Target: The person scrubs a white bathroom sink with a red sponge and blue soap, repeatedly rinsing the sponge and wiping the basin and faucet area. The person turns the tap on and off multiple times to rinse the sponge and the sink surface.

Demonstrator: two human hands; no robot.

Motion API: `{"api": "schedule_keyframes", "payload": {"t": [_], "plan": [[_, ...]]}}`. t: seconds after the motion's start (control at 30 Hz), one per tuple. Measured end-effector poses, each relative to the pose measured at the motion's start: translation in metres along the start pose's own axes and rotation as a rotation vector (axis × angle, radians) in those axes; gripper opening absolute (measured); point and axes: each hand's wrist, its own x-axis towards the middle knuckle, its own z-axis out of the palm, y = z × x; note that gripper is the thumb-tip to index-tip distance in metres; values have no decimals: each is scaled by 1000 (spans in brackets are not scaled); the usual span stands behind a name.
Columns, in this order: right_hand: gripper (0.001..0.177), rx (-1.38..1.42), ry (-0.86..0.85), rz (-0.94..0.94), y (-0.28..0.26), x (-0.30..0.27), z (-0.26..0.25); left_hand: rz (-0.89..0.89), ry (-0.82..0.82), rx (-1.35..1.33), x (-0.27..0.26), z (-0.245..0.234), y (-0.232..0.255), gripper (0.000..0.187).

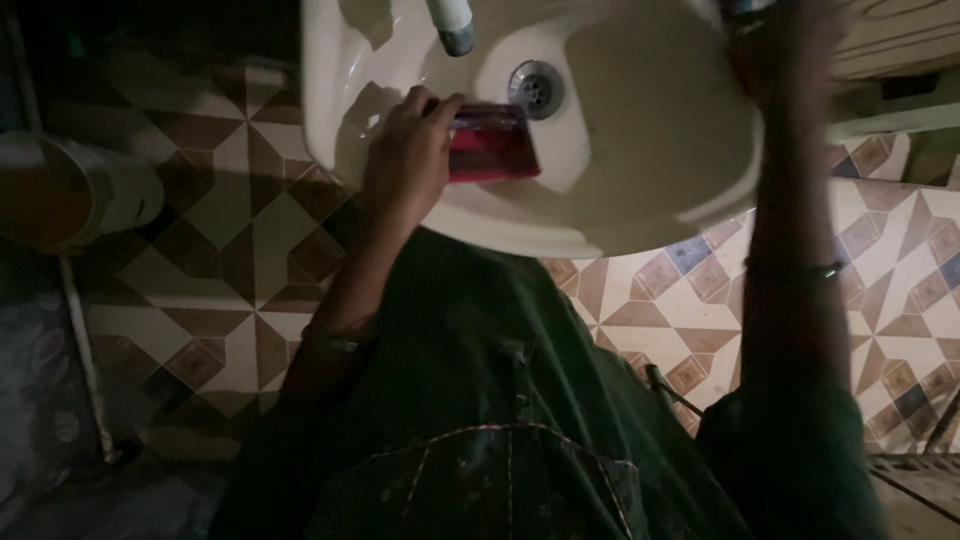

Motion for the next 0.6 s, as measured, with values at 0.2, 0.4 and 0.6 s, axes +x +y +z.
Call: {"api": "schedule_keyframes", "payload": {"t": [0.2,0.4,0.6], "plan": [[44,234,-204,-444,-114,-8,99,191,-60,-172,-5,-15,-1,35],[42,212,-482,-70,-108,-7,106,216,-89,-77,-2,-2,-1,41],[37,-215,-420,24,-25,-24,83,201,120,92,-8,2,-11,55]]}}
